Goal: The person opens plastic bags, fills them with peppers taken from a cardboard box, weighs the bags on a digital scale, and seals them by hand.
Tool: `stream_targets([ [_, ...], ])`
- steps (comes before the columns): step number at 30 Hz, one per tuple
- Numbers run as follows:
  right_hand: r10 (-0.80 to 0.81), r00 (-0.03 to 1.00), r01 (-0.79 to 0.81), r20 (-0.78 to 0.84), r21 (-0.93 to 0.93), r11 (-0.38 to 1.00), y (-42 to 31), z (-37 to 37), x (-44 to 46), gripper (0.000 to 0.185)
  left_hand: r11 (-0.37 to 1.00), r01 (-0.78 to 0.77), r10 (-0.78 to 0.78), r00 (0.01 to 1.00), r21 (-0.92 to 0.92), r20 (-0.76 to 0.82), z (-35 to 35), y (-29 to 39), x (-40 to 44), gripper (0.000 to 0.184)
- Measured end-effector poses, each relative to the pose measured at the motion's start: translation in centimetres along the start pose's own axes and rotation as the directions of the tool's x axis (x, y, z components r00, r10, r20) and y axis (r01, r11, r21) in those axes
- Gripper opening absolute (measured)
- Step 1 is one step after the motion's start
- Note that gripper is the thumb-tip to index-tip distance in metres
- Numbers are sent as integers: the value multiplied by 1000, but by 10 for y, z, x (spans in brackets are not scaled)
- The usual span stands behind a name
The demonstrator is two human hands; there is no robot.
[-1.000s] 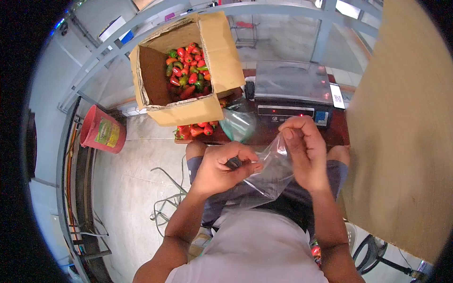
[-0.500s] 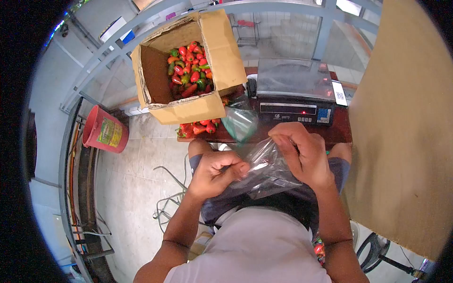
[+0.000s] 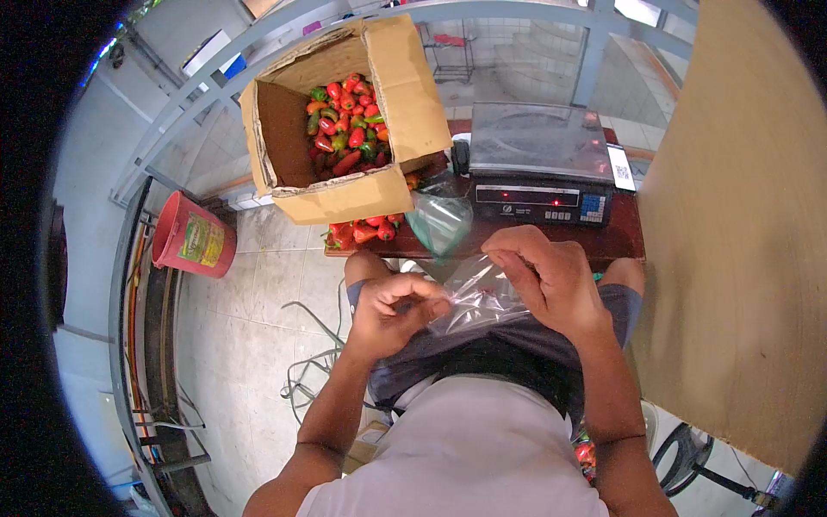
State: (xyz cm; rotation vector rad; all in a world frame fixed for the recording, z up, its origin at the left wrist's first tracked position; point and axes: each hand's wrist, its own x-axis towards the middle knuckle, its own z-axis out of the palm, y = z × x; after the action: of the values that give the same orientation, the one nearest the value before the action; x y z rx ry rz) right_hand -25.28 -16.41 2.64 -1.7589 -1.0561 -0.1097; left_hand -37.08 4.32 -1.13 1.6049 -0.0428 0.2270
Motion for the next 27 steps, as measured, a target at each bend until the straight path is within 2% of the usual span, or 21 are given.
stream_targets([
  [2,-25,1000,25,-1,-25,999,2,-1,1,13,999,23,-16,990,-49,139,-15,-13,-7,5],
  [3,-18,1000,19,12,-34,999,2,0,0,14,999,-25,23,998,23,54,-5,-5,-5,4],
  [6,1,998,3,61,-62,998,5,5,1,15,993,16,-39,979,113,202,-16,-13,-6,7],
  [8,19,995,-10,96,-90,996,11,10,0,16,999,0,-6,993,50,120,-7,-11,-5,9],
  [11,-125,976,57,-180,-341,938,8,23,6,16,996,56,-55,998,-74,17,-4,-29,-9,13],
  [14,-6,938,-71,-347,-210,975,12,24,-22,19,987,72,-79,996,-146,-41,-1,-33,-11,14],
  [16,229,968,-229,-101,15,973,3,29,-34,21,992,49,-57,996,-114,-66,5,-38,-12,16],
  [18,389,906,-416,166,179,892,-4,41,-39,21,1000,19,-20,997,-23,-74,13,-49,-15,19],
  [19,427,861,-481,276,170,860,1,45,-42,20,997,66,-67,997,-28,-36,15,-49,-18,20],
  [21,410,886,-452,218,202,869,12,51,-48,18,987,157,-156,987,-31,30,17,-47,-20,24],
  [22,400,896,-436,192,218,873,15,52,-51,16,966,207,-201,978,-152,52,17,-45,-20,23],
  [24,339,917,-369,209,127,921,18,50,-54,14,873,302,-280,953,-383,113,18,-42,-21,20],
  [25,309,925,-333,219,82,939,19,51,-56,13,892,292,-282,956,-344,81,17,-46,-22,18],
  [27,338,922,-371,191,179,911,22,56,-62,11,925,276,-281,959,-263,19,12,-62,-25,15],
])
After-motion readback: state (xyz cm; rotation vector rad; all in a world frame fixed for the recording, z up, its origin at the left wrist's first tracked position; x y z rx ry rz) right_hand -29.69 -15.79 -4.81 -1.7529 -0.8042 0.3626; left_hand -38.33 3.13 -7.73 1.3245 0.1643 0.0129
